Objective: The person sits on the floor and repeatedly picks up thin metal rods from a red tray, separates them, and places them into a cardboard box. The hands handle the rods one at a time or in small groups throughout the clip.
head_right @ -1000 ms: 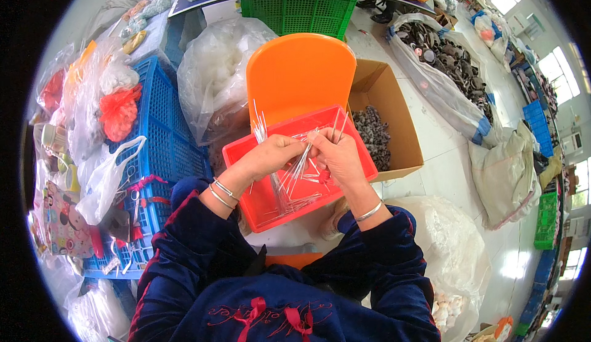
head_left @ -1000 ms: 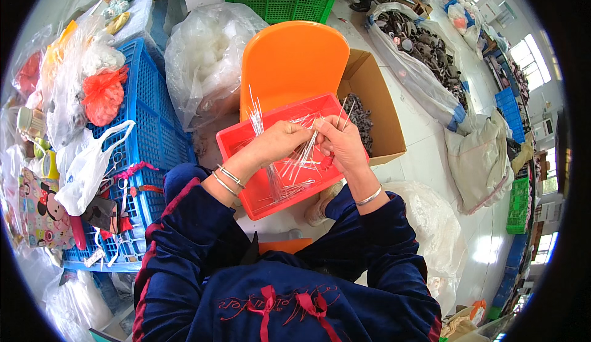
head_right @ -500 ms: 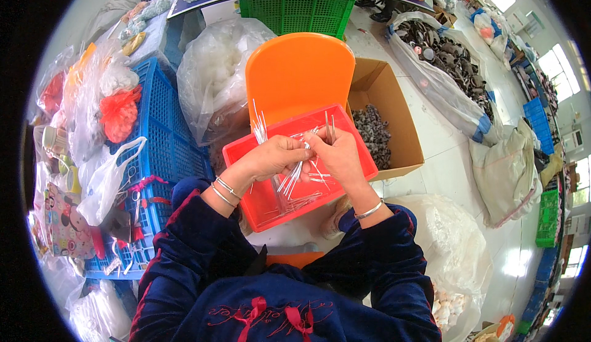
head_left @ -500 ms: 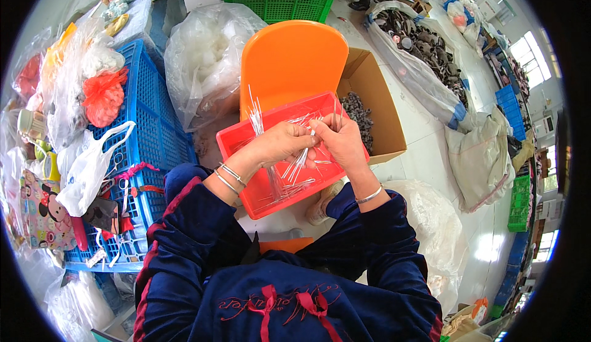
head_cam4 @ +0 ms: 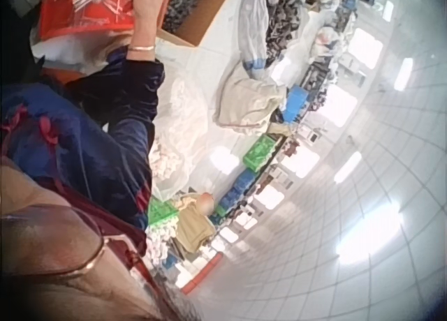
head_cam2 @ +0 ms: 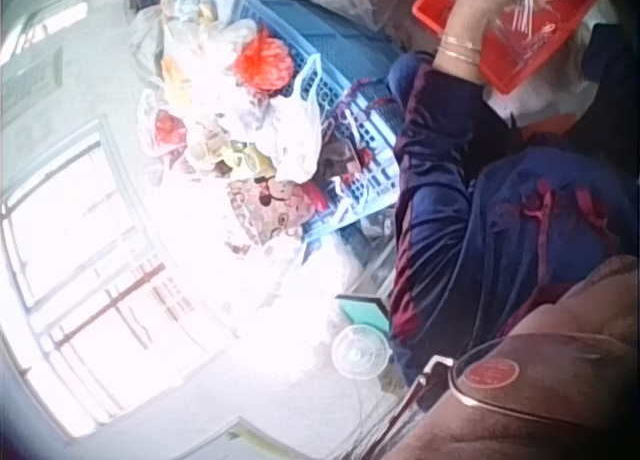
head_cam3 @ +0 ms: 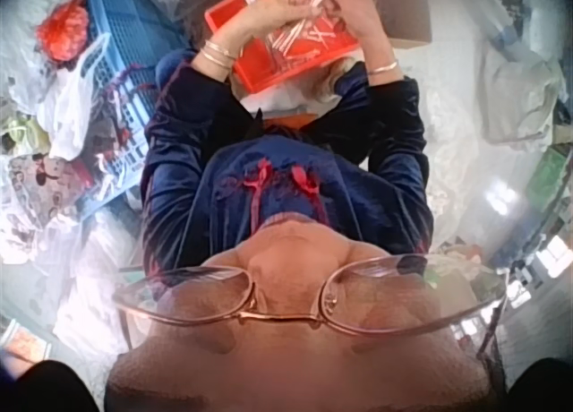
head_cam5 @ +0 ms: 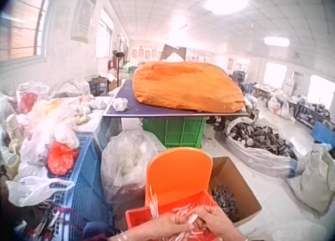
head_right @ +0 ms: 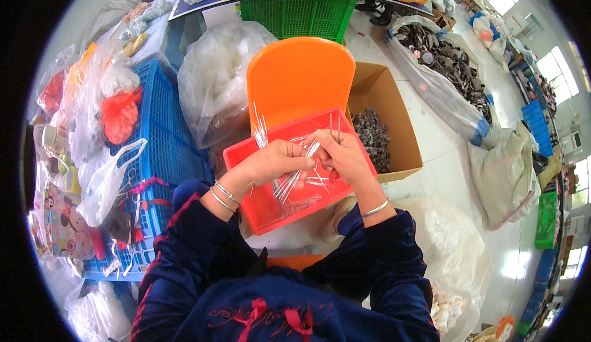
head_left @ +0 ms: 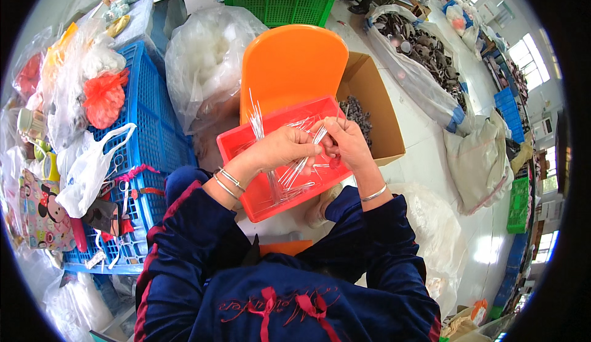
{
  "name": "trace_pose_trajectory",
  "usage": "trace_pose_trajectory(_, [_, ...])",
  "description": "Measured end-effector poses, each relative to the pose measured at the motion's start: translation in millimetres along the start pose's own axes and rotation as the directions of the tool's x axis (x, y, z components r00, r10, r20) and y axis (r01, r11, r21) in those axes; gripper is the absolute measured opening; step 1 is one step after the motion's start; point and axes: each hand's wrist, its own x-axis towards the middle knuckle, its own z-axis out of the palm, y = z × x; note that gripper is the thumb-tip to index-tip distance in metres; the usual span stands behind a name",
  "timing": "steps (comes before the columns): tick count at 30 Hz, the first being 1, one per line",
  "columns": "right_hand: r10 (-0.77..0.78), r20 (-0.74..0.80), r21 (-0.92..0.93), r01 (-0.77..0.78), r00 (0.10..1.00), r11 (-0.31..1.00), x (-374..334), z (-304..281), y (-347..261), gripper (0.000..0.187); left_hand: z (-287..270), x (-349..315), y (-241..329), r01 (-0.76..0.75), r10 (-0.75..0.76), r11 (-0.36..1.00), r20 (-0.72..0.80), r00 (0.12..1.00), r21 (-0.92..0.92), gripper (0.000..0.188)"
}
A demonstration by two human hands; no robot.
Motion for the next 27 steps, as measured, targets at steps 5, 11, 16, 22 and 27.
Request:
trace_pose_trajectory(5, [0.037,0.075,0.005,-0.038,0.996,0.999,-3,-1,-6,0.034,4,-5,5,-0.026,0.027,1.000,-0.016,1.000,0.017,0.024])
trace_pose_trajectory(11, [-0.034,0.069,-0.054,0.038,0.997,0.998,-4,1,-4,0.030,8,-3,-4,-0.032,0.028,0.997,-0.057,0.998,-0.065,0.022])
trace_pose_trajectory(16, [-0.068,-0.041,0.065,0.071,0.997,0.995,-2,6,-1,0.027,8,-1,-6,-0.090,0.084,0.995,-0.140,0.987,-0.038,0.023])
trace_pose_trajectory(22, [-0.126,-0.030,0.066,0.128,0.992,0.990,1,-4,9,0.024,13,1,-5,-0.185,0.210,0.975,-0.243,0.947,0.123,0.027])
trace_pose_trajectory(27, [-0.181,-0.014,0.028,0.182,0.983,0.983,-2,-5,6,0.022,14,2,-7,-0.219,0.247,0.966,-0.247,0.937,0.137,0.029])
